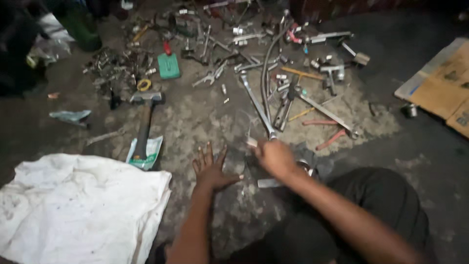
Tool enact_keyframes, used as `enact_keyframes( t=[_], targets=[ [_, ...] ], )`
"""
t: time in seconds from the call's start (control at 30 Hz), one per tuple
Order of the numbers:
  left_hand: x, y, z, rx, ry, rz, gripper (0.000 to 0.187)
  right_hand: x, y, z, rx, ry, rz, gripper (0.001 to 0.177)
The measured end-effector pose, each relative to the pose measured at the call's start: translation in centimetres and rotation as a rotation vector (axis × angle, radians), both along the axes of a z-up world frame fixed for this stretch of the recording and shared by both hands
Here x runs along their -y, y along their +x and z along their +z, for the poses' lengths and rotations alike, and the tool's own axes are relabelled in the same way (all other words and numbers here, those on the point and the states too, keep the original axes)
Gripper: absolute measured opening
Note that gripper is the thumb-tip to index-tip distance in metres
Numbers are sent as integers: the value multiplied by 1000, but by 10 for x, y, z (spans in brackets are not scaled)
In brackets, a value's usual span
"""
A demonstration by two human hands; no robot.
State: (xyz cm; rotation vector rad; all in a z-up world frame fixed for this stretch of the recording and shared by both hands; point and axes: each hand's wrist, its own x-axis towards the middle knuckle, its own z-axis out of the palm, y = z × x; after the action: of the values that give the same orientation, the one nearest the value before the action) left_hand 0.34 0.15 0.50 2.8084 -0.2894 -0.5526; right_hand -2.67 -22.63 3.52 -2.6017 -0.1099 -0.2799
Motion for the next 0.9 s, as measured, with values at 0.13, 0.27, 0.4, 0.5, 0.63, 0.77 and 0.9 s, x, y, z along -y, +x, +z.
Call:
enact_keyframes(
  t=[0.13, 0.27, 0.4, 0.5, 0.63, 0.77, 0.9],
  targets=[
    [0, -5, -9, 22, -39, 2, 127, 2, -11, -23, -195, -135, -118, 42],
    [8, 3, -4, 30, -68, 3, 127, 11, -4, -27, -433, -151, 3, 49],
    [-1, -12, -12, 25, -76, 6, 125, 18, 7, -6, 17, 251, -19, 46],
    [-1, -4, -6, 6, -49, 19, 126, 9, -9, -19, -13, 203, -16, 54],
    [0, -5, 2, -10, -22, 3, 127, 3, -8, -25, -445, -227, -68, 61],
    [1, -1, -12, 42, -12, -16, 124, 13, -5, -19, -86, 56, -130, 58],
    [-1, -7, -13, 36, -21, -10, 125, 2, -32, -36, -118, -191, -4, 54]
  ],
)
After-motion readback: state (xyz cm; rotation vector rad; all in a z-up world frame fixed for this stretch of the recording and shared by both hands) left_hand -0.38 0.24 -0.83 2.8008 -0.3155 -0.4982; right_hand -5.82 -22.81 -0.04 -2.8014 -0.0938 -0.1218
